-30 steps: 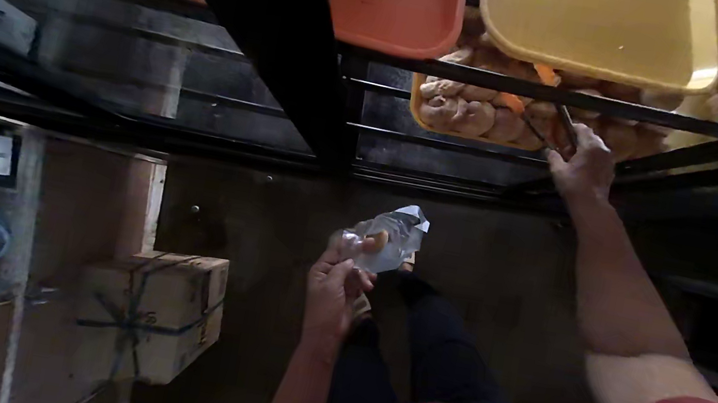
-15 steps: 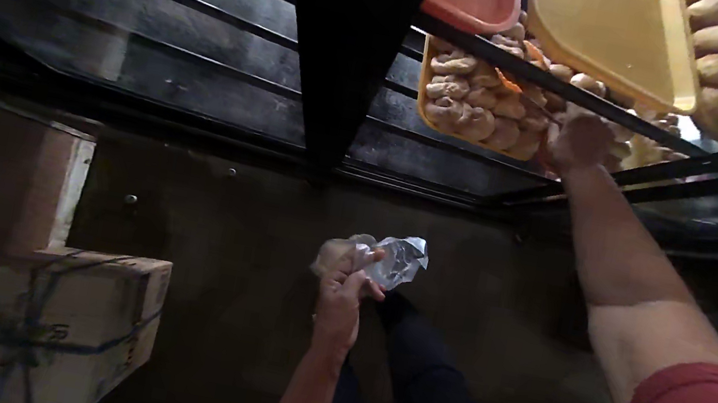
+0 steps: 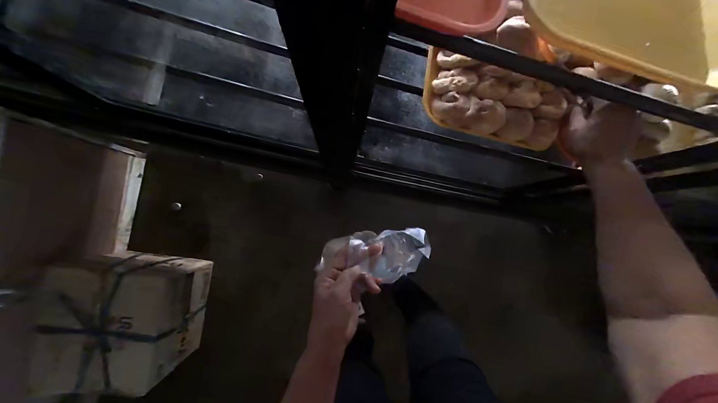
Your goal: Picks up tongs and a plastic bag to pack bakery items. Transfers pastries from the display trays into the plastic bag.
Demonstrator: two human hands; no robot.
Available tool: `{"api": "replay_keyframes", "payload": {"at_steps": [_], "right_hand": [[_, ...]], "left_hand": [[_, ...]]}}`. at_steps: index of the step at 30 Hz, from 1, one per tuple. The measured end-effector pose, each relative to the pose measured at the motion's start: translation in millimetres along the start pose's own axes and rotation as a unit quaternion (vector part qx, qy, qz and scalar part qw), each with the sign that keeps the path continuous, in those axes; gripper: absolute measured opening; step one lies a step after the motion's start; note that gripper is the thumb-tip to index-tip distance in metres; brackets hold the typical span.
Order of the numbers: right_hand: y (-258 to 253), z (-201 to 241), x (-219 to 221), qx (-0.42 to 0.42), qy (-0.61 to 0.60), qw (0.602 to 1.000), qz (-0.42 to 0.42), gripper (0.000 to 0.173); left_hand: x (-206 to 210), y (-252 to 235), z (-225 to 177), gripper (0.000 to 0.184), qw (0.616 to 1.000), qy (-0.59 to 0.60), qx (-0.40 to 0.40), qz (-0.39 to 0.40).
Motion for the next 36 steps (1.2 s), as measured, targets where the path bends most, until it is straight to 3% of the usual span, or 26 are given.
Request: {"api": "replay_keyframes", "payload": {"at_steps": [6, 11, 15, 20, 23, 26, 28, 32, 36], "right_hand": [[91.3, -26.9, -3.6, -0.102, -0.259, 0.959, 0.059, 0.036], [162.4, -29.8, -23.4, -0.198, -0.332, 0.908, 0.159, 0.032], [193.2, -9.7, -23.5, -0.232, -0.256, 0.914, 0.211, 0.032], [214.9, 38.7, 16.1, -0.249, -0.121, 0.953, 0.124, 0.03], [222.5, 43.6, 32.3, -0.259, -0.101, 0.948, 0.156, 0.04], [214.4, 29.0, 11.9, -0.206, -0.192, 0.942, 0.185, 0.042], [195.0, 13.3, -5.1, -0.135, -0.248, 0.946, 0.161, 0.042], [121.9, -6.5, -12.0, 0.007, -0.223, 0.97, 0.093, 0.054], [40.6, -16.7, 8.6, 0.101, -0.176, 0.977, 0.061, 0.058]], "left_hand": [[9.8, -3.5, -26.5, 0.038, 1.0, 0.003, 0.017, 0.007], [18.4, -3.1, -38.7, 0.042, 0.998, 0.022, 0.034, 0.038], [28.2, -2.8, -43.3, 0.043, 0.996, 0.026, 0.04, 0.072], [35.9, -3.0, -50.3, 0.045, 0.991, 0.036, 0.058, 0.112], [37.1, -3.4, -54.6, 0.045, 0.992, 0.037, 0.063, 0.099], [29.9, -7.6, -47.6, 0.044, 0.993, 0.028, 0.068, 0.094], [27.9, -8.9, -37.7, 0.043, 0.994, 0.036, 0.06, 0.085], [23.1, -8.5, -23.4, 0.038, 0.996, 0.057, 0.038, 0.062], [14.7, -10.0, -17.4, 0.038, 0.996, 0.062, 0.032, 0.051]]}}
Point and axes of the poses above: each hand's wrist, its own y-axis away from the middle knuckle, its own x-axis out of the palm, z = x × y, the point moved 1 cm from there along -y, towards the middle knuckle, and after that the axes turned 6 degrees about z, right-handed, at the moved point
